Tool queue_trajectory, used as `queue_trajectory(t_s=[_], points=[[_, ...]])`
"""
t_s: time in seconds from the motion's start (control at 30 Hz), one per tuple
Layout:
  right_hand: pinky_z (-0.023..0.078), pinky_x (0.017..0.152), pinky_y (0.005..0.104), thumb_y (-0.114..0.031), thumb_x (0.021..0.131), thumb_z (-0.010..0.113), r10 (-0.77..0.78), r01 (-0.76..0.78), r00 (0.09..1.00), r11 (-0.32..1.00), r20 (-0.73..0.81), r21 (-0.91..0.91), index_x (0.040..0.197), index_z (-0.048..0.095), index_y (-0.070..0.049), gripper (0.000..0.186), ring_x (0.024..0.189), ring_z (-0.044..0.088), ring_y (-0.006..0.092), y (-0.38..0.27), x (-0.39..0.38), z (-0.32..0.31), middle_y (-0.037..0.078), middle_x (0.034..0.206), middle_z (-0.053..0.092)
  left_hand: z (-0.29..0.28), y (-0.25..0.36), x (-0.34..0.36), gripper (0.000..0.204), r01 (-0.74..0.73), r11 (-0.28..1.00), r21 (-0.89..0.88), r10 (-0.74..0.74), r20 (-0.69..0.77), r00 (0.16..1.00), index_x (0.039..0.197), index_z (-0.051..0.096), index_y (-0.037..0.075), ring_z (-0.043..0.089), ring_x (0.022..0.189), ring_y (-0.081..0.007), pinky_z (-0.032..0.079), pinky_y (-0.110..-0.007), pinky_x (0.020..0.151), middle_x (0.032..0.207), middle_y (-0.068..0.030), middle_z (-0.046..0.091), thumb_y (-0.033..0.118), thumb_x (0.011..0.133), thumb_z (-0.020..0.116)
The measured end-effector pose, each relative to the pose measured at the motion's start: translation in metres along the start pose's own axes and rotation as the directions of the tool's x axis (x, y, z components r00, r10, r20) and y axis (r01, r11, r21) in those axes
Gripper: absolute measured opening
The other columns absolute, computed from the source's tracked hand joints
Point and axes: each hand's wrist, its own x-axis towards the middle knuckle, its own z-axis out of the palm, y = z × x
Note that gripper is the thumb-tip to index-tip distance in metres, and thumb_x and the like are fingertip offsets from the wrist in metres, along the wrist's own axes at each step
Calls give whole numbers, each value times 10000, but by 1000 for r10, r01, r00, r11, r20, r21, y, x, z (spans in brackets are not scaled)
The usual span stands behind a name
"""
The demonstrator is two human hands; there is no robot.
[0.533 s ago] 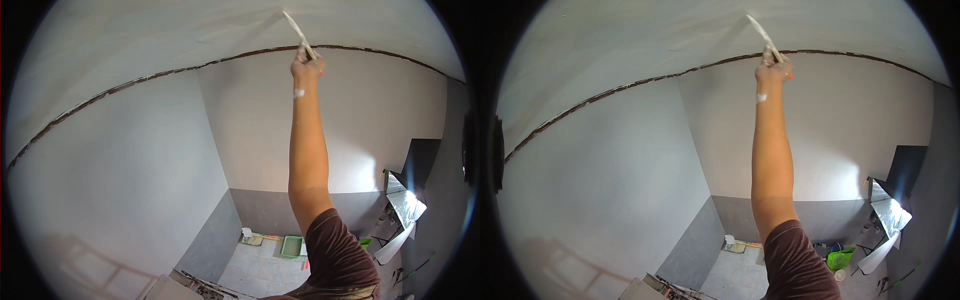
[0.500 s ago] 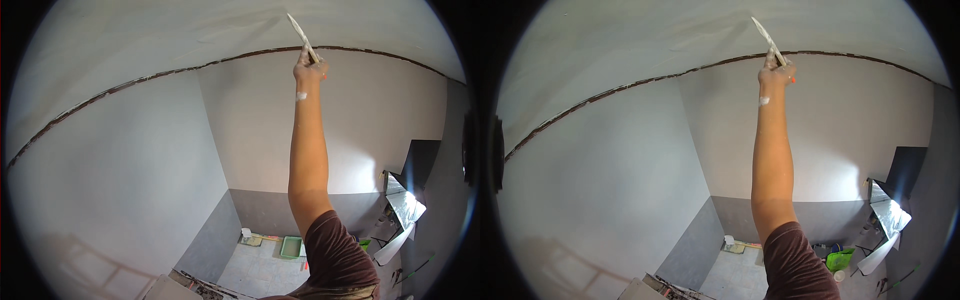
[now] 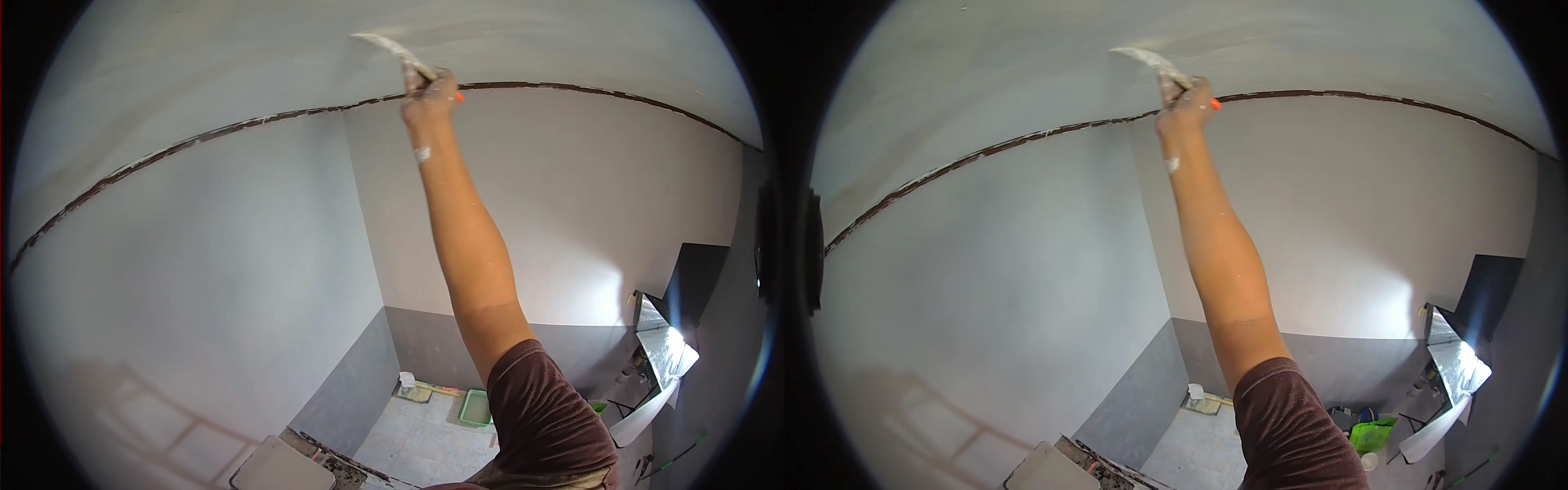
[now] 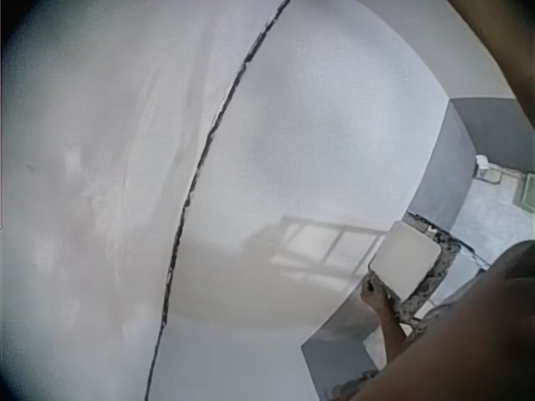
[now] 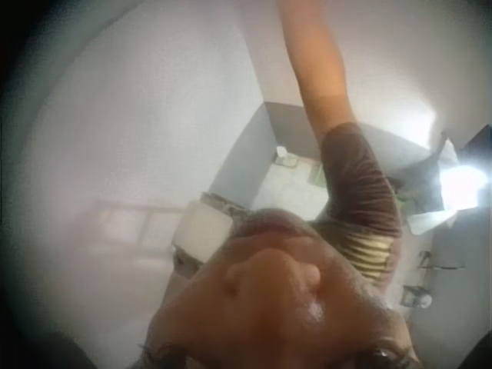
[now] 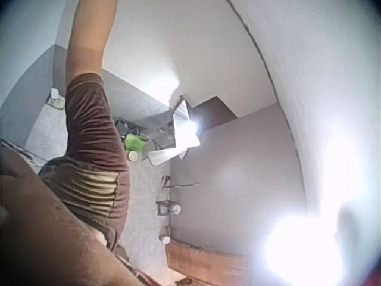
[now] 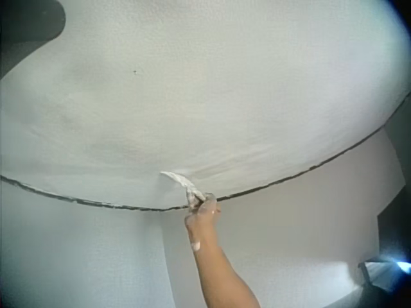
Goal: The person applies white paint to the edge of a ceiling near a wall using a brush, frequently dipping the brush into a paint tray.
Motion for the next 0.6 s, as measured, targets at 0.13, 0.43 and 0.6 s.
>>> queue_trajectory(t_s=[0.13, 0.43, 0.6], points=[[681, 858, 372, -96, 994, 415, -47, 36, 998, 973, 41, 227, 980, 460, 140, 241, 966, 681, 351, -46, -22, -1, 230, 1039, 565, -6, -4, -2, 175, 5, 1000, 27, -4, -10, 1000, 987, 701, -6, 515, 672, -108, 438, -286, 592, 775, 7, 596, 157, 970, 642], [686, 772, 329, -102, 1006, 427, -93, 87, 994, 990, -57, -112, 972, 430, 36, 142, 860, 676, 286, -5, -22, -24, 185, 1047, 537, -7, -7, 3, 198, -9, 998, 57, 9, -12, 1000, 994, 711, -2, 518, 645, -106, 440, -290, 572, 757, 6, 603, 187, 971, 654], [684, 771, 337, -119, 1017, 443, -69, 64, 991, 997, -118, -49, 1058, 417, 75, 200, 857, 677, 286, 20, -20, 14, 189, 1044, 533, -6, -3, 3, 211, -12, 998, 59, 12, 6, 1000, 997, 716, 1, 519, 629, -105, 441, -291, 561, 747, 5, 606, 203, 971, 661]])
